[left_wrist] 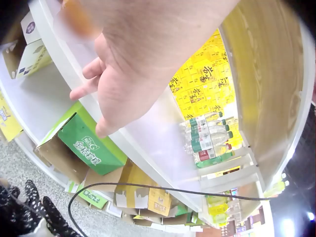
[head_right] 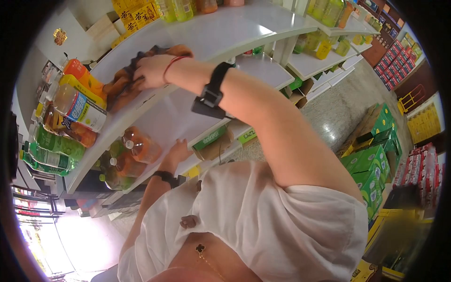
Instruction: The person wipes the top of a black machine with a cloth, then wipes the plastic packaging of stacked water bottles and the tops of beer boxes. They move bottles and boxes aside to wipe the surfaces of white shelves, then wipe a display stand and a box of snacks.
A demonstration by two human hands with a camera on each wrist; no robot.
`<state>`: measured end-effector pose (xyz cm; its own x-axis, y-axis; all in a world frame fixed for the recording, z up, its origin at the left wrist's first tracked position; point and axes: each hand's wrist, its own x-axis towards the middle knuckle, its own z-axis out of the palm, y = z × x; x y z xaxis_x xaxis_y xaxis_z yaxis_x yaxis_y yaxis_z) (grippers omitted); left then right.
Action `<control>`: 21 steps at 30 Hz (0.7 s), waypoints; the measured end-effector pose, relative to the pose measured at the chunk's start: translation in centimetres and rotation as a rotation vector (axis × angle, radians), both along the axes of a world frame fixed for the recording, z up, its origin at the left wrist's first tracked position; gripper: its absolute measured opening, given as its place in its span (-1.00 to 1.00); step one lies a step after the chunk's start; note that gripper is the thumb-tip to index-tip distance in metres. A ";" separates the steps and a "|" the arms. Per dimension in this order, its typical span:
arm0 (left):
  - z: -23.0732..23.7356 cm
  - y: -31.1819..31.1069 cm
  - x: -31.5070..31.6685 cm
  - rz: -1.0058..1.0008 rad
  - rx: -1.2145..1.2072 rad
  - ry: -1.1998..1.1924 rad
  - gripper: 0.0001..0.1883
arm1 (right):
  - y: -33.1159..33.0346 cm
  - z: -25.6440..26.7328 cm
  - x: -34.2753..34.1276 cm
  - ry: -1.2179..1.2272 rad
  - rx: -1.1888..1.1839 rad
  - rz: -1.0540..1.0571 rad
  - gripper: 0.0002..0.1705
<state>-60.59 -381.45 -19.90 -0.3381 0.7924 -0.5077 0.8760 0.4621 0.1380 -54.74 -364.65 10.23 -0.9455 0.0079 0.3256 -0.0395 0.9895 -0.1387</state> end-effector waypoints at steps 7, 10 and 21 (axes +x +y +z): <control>-1.1 -0.4 -0.3 0.011 0.010 -0.007 -0.17 | 14.9 -0.1 10.9 0.026 0.182 -0.405 -0.61; -1.1 -0.6 -0.3 -0.005 0.036 0.008 -0.17 | 20.1 0.4 17.2 0.009 0.116 -0.732 -0.62; -1.3 -0.2 -0.8 -0.065 0.024 -0.011 -0.13 | 21.8 1.1 22.6 0.021 0.009 -1.162 -0.62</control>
